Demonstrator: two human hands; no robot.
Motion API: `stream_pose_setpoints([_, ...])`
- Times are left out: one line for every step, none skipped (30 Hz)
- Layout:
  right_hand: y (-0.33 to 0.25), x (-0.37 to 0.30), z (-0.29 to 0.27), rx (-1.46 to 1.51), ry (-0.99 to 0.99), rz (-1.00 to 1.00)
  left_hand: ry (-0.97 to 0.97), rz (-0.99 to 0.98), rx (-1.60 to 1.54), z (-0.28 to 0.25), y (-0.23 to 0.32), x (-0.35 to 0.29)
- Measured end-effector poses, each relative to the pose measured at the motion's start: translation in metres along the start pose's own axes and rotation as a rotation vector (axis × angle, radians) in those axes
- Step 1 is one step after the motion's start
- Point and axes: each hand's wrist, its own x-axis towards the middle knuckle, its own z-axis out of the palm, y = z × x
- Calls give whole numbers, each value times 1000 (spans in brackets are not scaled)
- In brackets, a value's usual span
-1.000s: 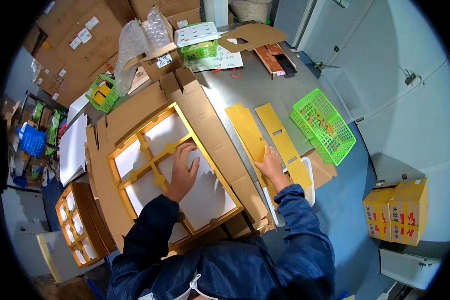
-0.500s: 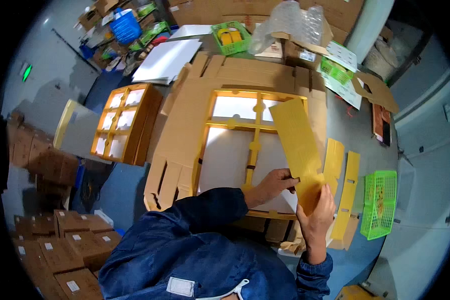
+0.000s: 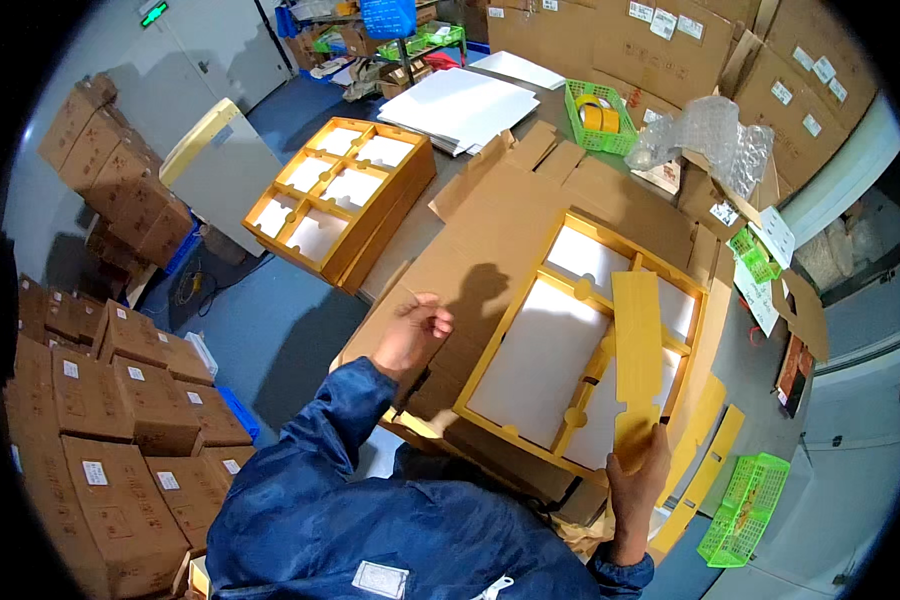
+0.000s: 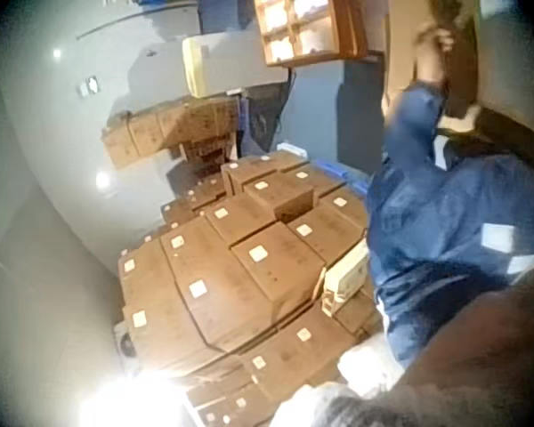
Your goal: The person assembles a cardboard box by placing a white sheet of paper inside a yellow plastic frame. They then insert yellow plastic dividers into the frame to create compartments. Finally, they fold the cardboard flaps around the frame to form the box structure.
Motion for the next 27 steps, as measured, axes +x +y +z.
stream_pose_setpoints([-1, 0, 4, -8, -3, -19, 68, 12, 46, -27, 5, 6])
stream_pose_setpoints([-6, 2, 6, -15, -60, 12, 120, 56, 72, -53, 2, 13])
stream_pose_setpoints([-11, 4, 9, -29, -73, 5, 219, 77, 84, -67, 0, 15])
stream_pose_setpoints([-15, 4, 12, -43, -84, 0, 273, 49, 83, -80, -3, 18])
stream_pose_setpoints([-19, 6, 16, -56, -94, -3, 323, 22, 84, -90, -7, 25])
stream_pose_setpoints([-25, 7, 17, -64, -113, -5, 302, 27, 82, -98, -12, 33])
stream_pose_setpoints([-29, 6, 20, -62, -109, -13, 280, 32, 82, -104, -16, 43])
stream_pose_setpoints([-32, 6, 22, -65, -105, -22, 257, 34, 78, -108, -22, 54])
stream_pose_setpoints([-35, 8, 24, -67, -100, -37, 266, 51, 75, -110, -24, 65])
stream_pose_setpoints([-36, 9, 25, -67, -100, -48, 277, 68, 72, -111, -26, 77])
stream_pose_setpoints([-36, 7, 25, -76, -93, -51, 276, 78, 68, -104, -27, 88])
stream_pose_setpoints([-35, 6, 25, -84, -87, -53, 246, 91, 124, -94, -24, 94])
stream_pose_setpoints([-36, 6, 28, -104, -86, -82, 204, 71, 357, -98, -23, 103])
stream_pose_setpoints([-37, 8, 29, -139, -83, -94, 278, 439, 870, -96, -29, 107])
stream_pose_setpoints([-38, 8, 28, -171, -74, -93, 322, 838, 1367, -73, -26, 102])
stream_pose_setpoints([-42, 8, 25, -188, -81, -118, 212, 684, 1203, -53, -22, 91])
stream_pose_setpoints([-50, 9, 19, -178, -91, -103, 94, 522, 1043, -16, -2, 67])
stream_pose_setpoints([-55, 14, 20, -177, -106, -167, -132, 408, 620, -23, -15, 66])
stream_pose_setpoints([-51, 11, 19, -194, -120, -191, -248, 55, 516, 26, 2, 31])
stream_pose_setpoints([-60, 15, 18, -155, -153, -235, -403, -32, 385, 32, -6, 19])
stream_pose_setpoints([-65, 16, 14, -130, -183, -267, -574, -132, 318, 49, -6, 5])
stream_pose_setpoints([-64, 15, 18, -145, -206, -302, -518, -208, 308, 61, -15, -4])
stream_pose_setpoints([-64, 16, 24, -95, -212, -326, -464, -287, 300, 72, -23, -13])
stream_pose_setpoints([-68, 17, 23, -86, -226, -296, -465, -351, 137, 83, -27, -18])
stream_pose_setpoints([-73, 18, 22, -76, -241, -266, -496, -297, 210, 86, -36, -23])
stream_pose_setpoints([-80, 22, 22, -95, -187, -274, -479, -334, 253, 86, -48, -26])
stream_pose_setpoints([-87, 27, 24, -119, -135, -283, -464, -370, 294, 88, -59, -32])
